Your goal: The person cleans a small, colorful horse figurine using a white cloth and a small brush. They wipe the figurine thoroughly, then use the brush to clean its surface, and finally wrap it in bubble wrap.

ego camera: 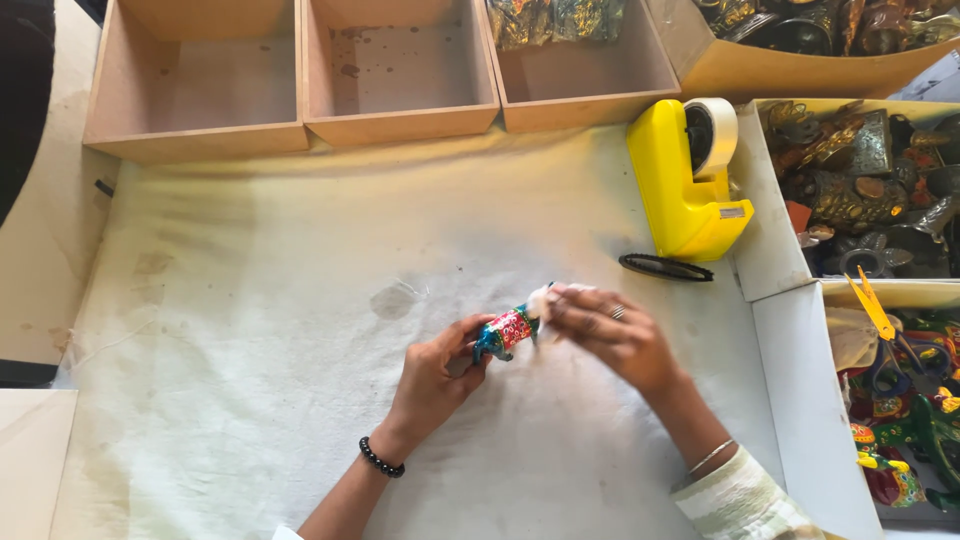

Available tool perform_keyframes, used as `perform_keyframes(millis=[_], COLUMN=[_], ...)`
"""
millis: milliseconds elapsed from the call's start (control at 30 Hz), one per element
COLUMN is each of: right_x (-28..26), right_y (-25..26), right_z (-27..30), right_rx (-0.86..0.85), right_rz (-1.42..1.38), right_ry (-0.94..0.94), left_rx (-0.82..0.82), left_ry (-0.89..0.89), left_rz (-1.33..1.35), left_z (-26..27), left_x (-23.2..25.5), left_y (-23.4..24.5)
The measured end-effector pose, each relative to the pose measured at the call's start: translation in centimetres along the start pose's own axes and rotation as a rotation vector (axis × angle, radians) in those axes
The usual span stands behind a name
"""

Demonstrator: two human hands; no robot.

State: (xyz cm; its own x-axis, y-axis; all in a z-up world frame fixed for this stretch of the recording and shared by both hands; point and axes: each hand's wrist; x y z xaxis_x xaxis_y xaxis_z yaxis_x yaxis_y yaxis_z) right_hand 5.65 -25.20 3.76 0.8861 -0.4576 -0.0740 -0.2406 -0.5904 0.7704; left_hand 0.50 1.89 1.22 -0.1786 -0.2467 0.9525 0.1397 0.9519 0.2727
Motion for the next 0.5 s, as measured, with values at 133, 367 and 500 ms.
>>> perform_keyframes(millis=[133,367,500], right_x=[-0.1,-1.4,-0.3], right_y=[0.9,-0.6,-4.9], right_z=[0.4,-1.0,3.2], right_rx=[0.108,0.111,0.173], right_rz=[0.041,-0.421,-0.952], right_ry=[-0.143,-0.377,-0.820], left_rx=[-0.005,-0.067,-0.068], left_ry=[0.024,-0.034,-0.062], left_rz=[0.021,-0.016,0.101], left_z=[0.0,0.2,0.2], left_x=[0.0,-0.3,-0.5], left_y=[0.1,0.3,0.1])
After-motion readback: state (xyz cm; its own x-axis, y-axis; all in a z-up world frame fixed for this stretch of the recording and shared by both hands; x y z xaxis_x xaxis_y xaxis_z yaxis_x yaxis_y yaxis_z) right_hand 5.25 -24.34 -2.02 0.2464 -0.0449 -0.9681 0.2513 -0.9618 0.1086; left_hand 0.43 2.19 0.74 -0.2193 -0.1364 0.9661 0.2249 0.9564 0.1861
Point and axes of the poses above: each hand's wrist, its own z-axis away from the middle knuckle, its own y-axis out of the back of the hand, x = y × z, and after that the axes turned 1 degree about y, right-handed
